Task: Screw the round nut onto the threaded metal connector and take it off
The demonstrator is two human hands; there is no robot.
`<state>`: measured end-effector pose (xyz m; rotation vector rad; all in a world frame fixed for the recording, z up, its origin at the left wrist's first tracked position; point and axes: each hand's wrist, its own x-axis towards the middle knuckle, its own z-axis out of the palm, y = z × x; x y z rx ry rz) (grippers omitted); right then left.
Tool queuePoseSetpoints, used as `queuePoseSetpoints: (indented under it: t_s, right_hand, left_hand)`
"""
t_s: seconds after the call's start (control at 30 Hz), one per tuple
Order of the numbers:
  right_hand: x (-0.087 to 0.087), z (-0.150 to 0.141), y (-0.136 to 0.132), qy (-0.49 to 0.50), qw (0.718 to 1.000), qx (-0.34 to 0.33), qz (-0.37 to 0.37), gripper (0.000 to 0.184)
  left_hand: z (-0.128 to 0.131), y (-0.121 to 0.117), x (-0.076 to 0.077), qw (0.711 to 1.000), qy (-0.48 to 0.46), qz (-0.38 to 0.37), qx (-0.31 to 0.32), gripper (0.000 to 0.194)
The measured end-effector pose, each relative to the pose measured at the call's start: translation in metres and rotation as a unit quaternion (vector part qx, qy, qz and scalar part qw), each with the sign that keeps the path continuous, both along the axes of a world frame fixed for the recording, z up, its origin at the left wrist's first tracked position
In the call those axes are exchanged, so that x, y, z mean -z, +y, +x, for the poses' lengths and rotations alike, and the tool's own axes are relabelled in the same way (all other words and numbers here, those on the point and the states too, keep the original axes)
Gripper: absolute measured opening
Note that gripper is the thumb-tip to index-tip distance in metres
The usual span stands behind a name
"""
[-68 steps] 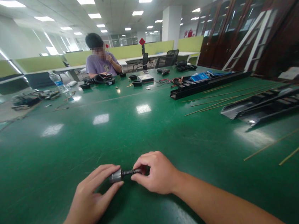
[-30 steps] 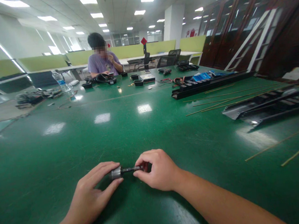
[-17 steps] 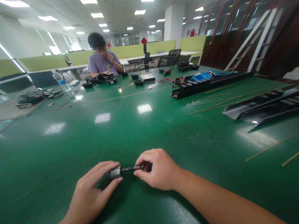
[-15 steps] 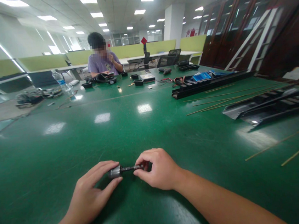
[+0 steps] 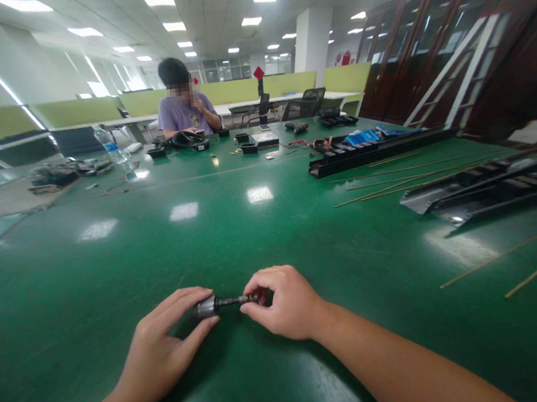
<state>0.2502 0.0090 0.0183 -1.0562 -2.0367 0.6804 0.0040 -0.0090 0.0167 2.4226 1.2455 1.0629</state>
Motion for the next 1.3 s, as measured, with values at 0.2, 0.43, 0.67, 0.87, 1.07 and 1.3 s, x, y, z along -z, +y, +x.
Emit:
queuePoseSetpoints:
  t_s: [0.2, 0.43, 0.67, 0.87, 1.07, 1.3]
  right_hand:
    - [-0.001, 0.0, 0.0, 0.003, 1.0, 0.002, 0.003, 0.006]
    - [0.001, 0.0, 0.001, 0.005, 1.0, 0.002, 0.002, 0.006]
    - [0.002, 0.001, 0.001, 0.004, 1.0, 0.002, 0.003, 0.006]
    - [0.002, 0.001, 0.001, 0.004, 1.0, 0.003, -0.001, 0.006]
    - [0.001, 0.001, 0.002, 0.003, 1.0, 0.01, -0.001, 0.006]
    - [0.001, 0.002, 0.002, 0.007, 1.0, 0.001, 0.001, 0.007]
  left_hand:
    - [-0.001, 0.0, 0.0, 1.0, -0.003, 0.004, -0.002, 0.031]
    - [-0.002, 0.0, 0.001, 1.0, -0.005, 0.013, -0.006, 0.03]
    - [-0.003, 0.0, -0.001, 1.0, -0.004, 0.005, -0.005, 0.03]
    - [-0.002, 0.0, -0.001, 1.0, 0.0, 0.007, -0.012, 0.03]
    - [-0.005, 0.0, -0.003, 1.0, 0.004, -0.002, -0.021, 0.025]
    - [-0.021, 0.021, -0.009, 0.939, -0.223, -0.186, -0.186, 0.047]
